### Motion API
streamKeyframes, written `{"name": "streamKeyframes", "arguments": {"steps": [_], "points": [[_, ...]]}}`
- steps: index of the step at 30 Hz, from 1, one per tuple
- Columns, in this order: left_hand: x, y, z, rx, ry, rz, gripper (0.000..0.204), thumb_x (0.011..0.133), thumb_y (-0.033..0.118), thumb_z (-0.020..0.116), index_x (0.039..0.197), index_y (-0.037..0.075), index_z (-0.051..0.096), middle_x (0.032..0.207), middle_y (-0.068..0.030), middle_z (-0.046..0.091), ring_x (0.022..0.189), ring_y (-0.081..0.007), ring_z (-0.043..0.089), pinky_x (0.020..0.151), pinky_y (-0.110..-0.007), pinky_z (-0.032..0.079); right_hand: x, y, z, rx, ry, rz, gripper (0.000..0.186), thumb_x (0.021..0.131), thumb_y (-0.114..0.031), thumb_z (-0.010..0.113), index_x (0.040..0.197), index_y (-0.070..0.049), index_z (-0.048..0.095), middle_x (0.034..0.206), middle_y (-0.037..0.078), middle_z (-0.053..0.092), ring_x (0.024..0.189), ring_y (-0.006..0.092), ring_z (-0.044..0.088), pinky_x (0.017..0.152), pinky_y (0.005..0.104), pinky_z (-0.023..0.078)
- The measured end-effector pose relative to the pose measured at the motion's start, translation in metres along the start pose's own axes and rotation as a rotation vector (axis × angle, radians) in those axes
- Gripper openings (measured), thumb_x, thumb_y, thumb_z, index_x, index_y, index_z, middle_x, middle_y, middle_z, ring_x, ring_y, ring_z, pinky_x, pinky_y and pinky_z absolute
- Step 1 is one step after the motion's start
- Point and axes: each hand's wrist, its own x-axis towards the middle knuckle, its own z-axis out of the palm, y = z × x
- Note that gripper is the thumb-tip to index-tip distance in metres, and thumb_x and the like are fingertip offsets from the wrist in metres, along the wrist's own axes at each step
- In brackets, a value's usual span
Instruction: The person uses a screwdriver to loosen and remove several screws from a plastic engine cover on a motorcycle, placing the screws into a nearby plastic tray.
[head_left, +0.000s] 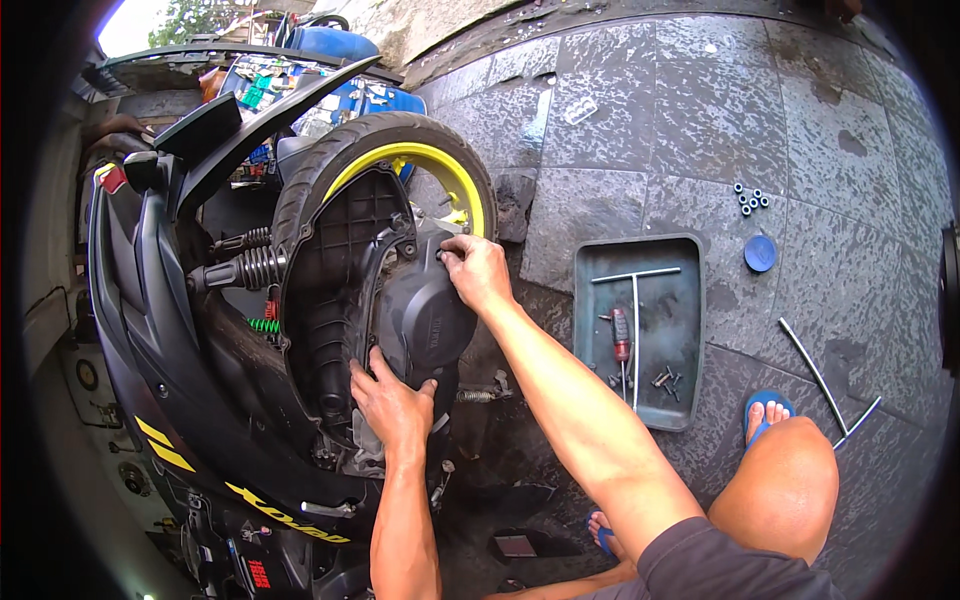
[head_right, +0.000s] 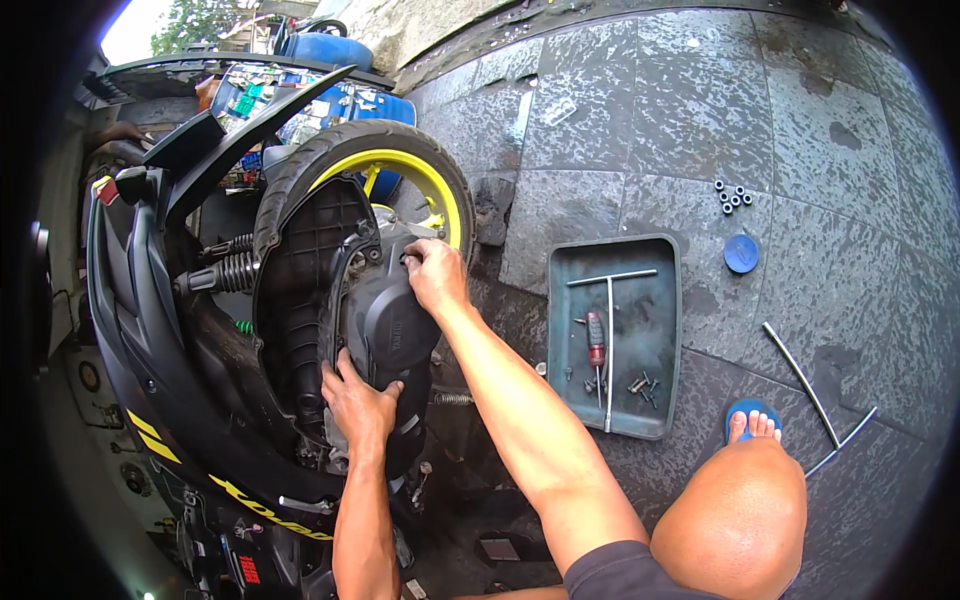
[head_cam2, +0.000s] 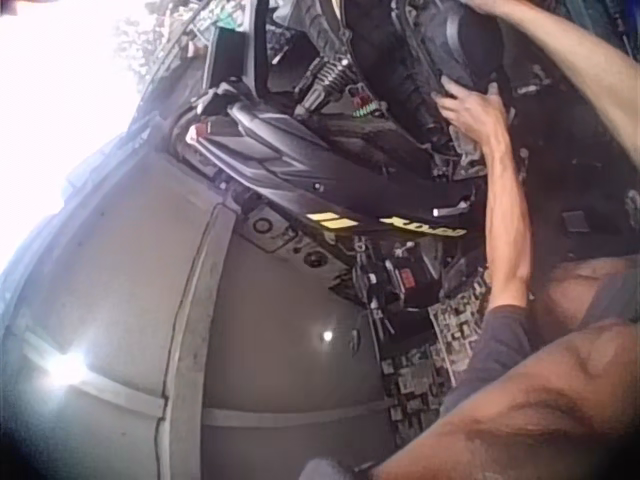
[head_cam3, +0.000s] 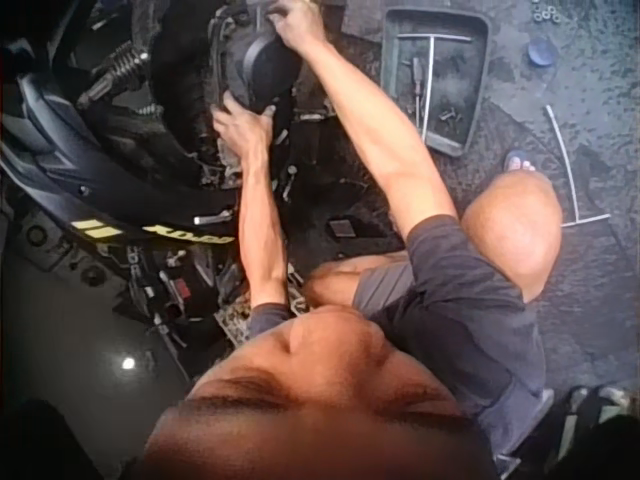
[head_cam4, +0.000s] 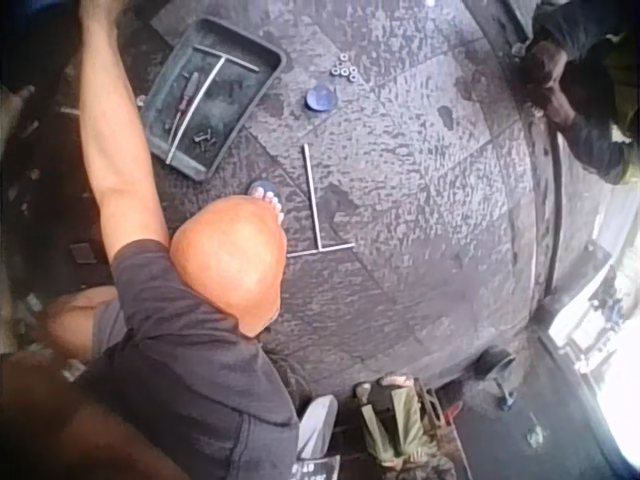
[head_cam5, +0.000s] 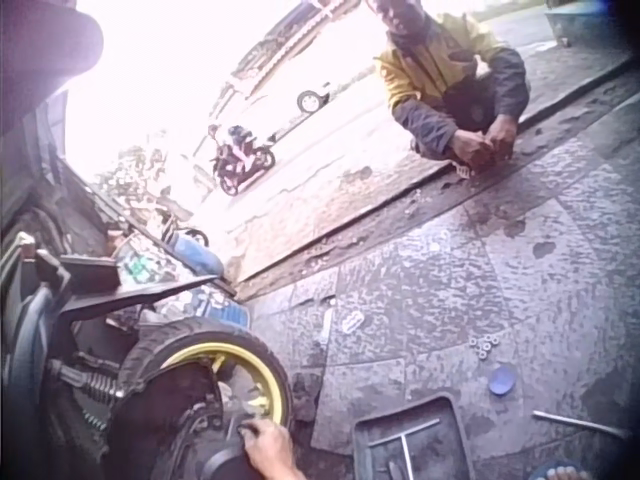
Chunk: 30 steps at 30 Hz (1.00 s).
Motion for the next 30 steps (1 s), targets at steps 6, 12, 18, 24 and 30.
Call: {"name": "streamKeyframes", "arguments": {"steps": [6, 12, 18, 24, 30], "points": [[-0.0009, -0.0001, -0.0012, -0.001, -0.011, -0.009, 0.096, 0.062, 0.021, 0.092, 0.141, 0.001, 0.04, 0.146, -0.035, 0.034, 0.133, -0.0497, 0.038, 0.112, -0.052, 0.035, 0.0007, -0.0032, -0.0026, -0.068, -0.034, -0.027, 0.016, 0.08, -0.007, 0.072, 0.095, -0.001, 0.073, 0.095, 0.019, 0.071, 0.092, 0.0342, 0.069, 0.085, 0.0419, 0.053], [0.0002, 0.0003, -0.0011, -0.002, -0.01, -0.004, 0.096, 0.062, 0.021, 0.092, 0.141, 0.001, 0.04, 0.146, -0.035, 0.034, 0.133, -0.0501, 0.038, 0.112, -0.052, 0.034, 0.0019, -0.002, -0.0014, -0.138, -0.042, -0.079, 0.016, 0.08, -0.01, 0.073, 0.094, -0.001, 0.072, 0.095, 0.02, 0.071, 0.093, 0.0366, 0.068, 0.085, 0.0439, 0.053], [-0.0009, 0.0008, -0.0021, 0.014, 0.0, -0.011, 0.098, 0.062, 0.02, 0.093, 0.142, 0.001, 0.039, 0.146, -0.0344, 0.035, 0.132, -0.0497, 0.039, 0.111, -0.051, 0.038, 0.0028, -0.0054, -0.0013, -0.144, -0.059, -0.056, 0.015, 0.08, -0.009, 0.072, 0.093, -0.002, 0.074, 0.094, 0.02, 0.071, 0.093, 0.0357, 0.069, 0.085, 0.0431, 0.053], [-0.001, 0.0002, 0.0004, 0.019, 0.009, -0.01, 0.097, 0.061, 0.02, 0.093, 0.141, 0.002, 0.04, 0.146, -0.0338, 0.035, 0.132, -0.05, 0.04, 0.11, -0.052, 0.038, 0.0056, 0.0011, -0.0028, -0.172, -0.073, -0.147, 0.019, 0.081, -0.008, 0.073, 0.098, -0.002, 0.075, 0.095, 0.019, 0.073, 0.09, 0.032, 0.072, 0.083, 0.0389, 0.055], [-0.0001, -0.0013, 0.0019, 0.006, 0.013, -0.003, 0.098, 0.061, 0.02, 0.093, 0.141, 0.001, 0.04, 0.146, -0.0345, 0.035, 0.131, -0.0503, 0.04, 0.11, -0.052, 0.038, 0.0058, 0.0005, -0.0022, -0.134, -0.078, -0.118, 0.018, 0.081, -0.009, 0.074, 0.097, -0.001, 0.075, 0.093, 0.018, 0.074, 0.088, 0.0317, 0.073, 0.082, 0.0388, 0.055]]}}
